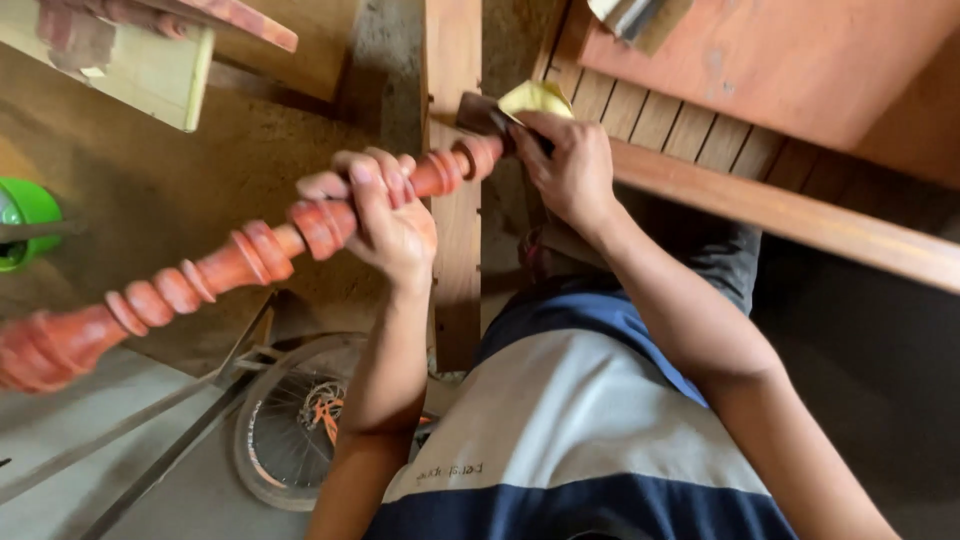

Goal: The person sands a turned wooden spindle using a sanding block. They hold the spindle with one hand and rub the sanding block along its length, rotating it to smooth the surface. The person then places the spindle on a wooden workbench and continues sanding different sections.

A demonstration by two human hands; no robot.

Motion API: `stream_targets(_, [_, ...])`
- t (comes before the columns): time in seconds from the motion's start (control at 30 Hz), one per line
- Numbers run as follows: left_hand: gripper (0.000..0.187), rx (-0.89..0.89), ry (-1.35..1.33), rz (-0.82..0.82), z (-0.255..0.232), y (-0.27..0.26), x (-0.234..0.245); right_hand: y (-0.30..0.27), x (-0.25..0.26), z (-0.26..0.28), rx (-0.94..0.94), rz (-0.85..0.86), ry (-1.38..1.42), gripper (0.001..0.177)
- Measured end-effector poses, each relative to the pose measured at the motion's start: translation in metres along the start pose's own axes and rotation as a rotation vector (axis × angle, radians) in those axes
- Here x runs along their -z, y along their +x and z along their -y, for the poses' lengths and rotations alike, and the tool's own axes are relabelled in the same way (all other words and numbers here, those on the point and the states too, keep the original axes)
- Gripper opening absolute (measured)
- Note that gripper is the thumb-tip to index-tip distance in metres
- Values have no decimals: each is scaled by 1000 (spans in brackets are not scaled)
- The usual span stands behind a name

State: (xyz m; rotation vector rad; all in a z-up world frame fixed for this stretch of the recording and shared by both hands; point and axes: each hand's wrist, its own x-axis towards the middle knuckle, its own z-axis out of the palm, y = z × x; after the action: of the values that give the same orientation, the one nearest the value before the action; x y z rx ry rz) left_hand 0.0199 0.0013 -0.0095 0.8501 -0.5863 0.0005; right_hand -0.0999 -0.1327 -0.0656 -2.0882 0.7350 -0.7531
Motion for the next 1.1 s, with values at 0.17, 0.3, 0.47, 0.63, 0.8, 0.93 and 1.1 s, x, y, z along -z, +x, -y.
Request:
stream_targets(0.17, [26, -58, 48, -27, 4, 1, -6, -8, -2, -9, 34, -55, -88, 10])
stream_targets(0.3, [25, 54, 113, -8, -32, -1, -39, 14, 1, 27, 72, -4, -98, 16])
stream_targets(0.47, [25, -21, 32, -67, -1, -13, -11, -4, -5, 10, -13, -78, -81, 10])
stream_targets(0.63, [25, -53, 21, -97, 5, -17, -11, -52, 3, 11, 38, -209, -101, 12])
stream_targets(0.8, [25, -53, 83, -86, 3, -21, -1, -111, 42, -27, -197, -141, 123, 10])
stream_targets(0.93, [25, -73, 71, -61, -6, -19, -16, -65, 49, -14, -208, -312, 218, 11])
stream_targets(1.1, [22, -102, 92, -62, -10, -23, -27, -47, -10, 27, 81, -293, 166, 15])
